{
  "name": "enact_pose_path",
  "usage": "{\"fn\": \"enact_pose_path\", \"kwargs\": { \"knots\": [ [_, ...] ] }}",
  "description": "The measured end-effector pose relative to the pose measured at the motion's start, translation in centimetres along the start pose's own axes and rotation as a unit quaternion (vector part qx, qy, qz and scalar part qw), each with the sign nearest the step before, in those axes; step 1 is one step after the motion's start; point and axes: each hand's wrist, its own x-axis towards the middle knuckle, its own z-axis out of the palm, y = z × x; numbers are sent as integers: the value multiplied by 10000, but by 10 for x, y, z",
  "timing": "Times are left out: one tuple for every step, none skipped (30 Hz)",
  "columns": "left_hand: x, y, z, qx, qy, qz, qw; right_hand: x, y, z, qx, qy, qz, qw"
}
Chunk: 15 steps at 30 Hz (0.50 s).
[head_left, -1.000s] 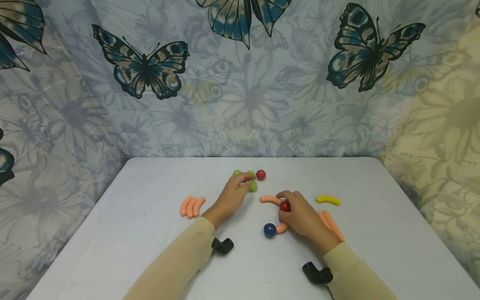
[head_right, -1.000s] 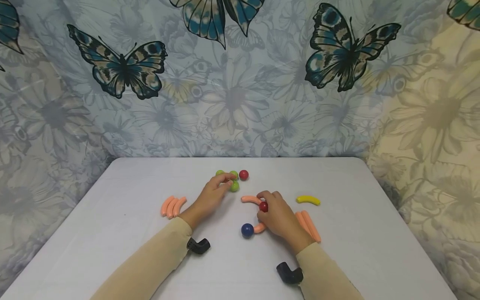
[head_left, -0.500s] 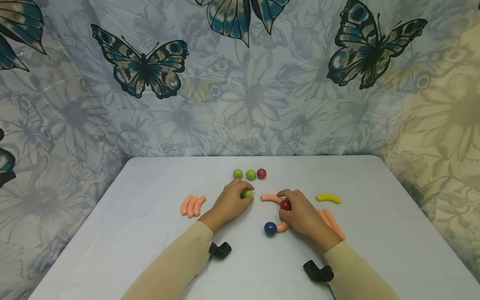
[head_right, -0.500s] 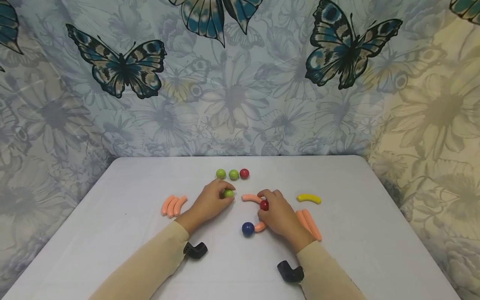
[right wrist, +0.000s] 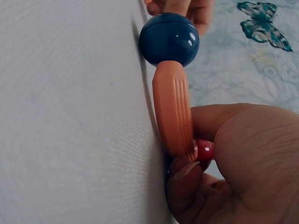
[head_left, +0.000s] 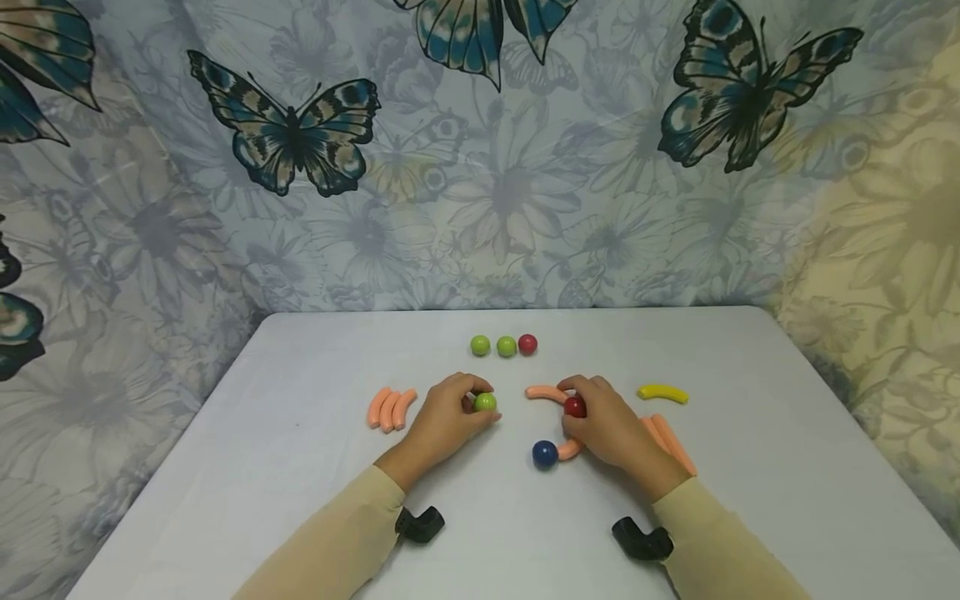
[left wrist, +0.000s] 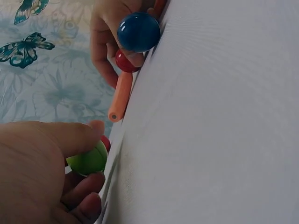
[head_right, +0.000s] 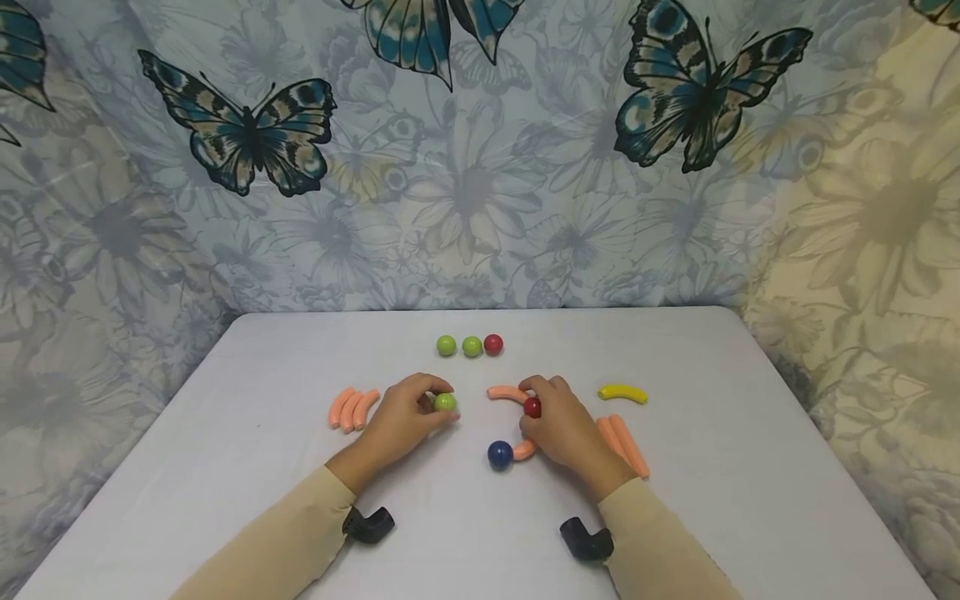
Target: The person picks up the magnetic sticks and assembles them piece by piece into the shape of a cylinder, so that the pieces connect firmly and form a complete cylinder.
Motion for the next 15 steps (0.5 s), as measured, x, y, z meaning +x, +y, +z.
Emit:
{"fn": "enact_pose_path", "kwargs": {
  "knots": [
    [0,-1,1,-6,27,9,10000,0,0,-1,-9,-4,-26,10000],
    [-1,-3,3,-17,48,14,10000,1,0,-1,-6,-14,-57,10000],
    [-1,-4,3,-29,53,5,10000,1,0,-1,-11,-26,-78,10000],
    [-1,-4,4,-32,50,-7,10000,1,-1,-1,-13,-41,-93,9999],
    [-2,-5,4,-30,46,-15,10000,2,-2,-1,-1,-67,-98,9999],
    [-2,-5,5,-46,50,-6,10000,2,-2,0,-4,-77,-116,9999],
    [-2,-5,5,-66,63,17,10000,2,-3,0,-32,-83,-131,9999],
    [-2,-5,6,-85,68,42,9999,2,-3,0,-20,-94,-133,9999],
    [-2,-5,6,-110,68,71,9999,2,-4,1,-18,-100,-143,9998],
    [-2,-4,6,-138,73,91,9998,2,-4,1,-6,-106,-165,9998],
    [-3,-4,6,-165,80,113,9998,2,-4,1,2,-107,-197,9997],
    [-3,-3,7,-189,87,127,9997,2,-4,2,-4,-106,-222,9997],
    [-3,-3,7,-204,93,144,9996,2,-4,3,21,-121,-242,9996],
    [-3,-3,8,-212,96,161,9996,1,-4,3,72,-145,-248,9996],
    [-3,-3,9,-222,94,170,9996,1,-4,4,98,-157,-260,9995]
  ]
}}
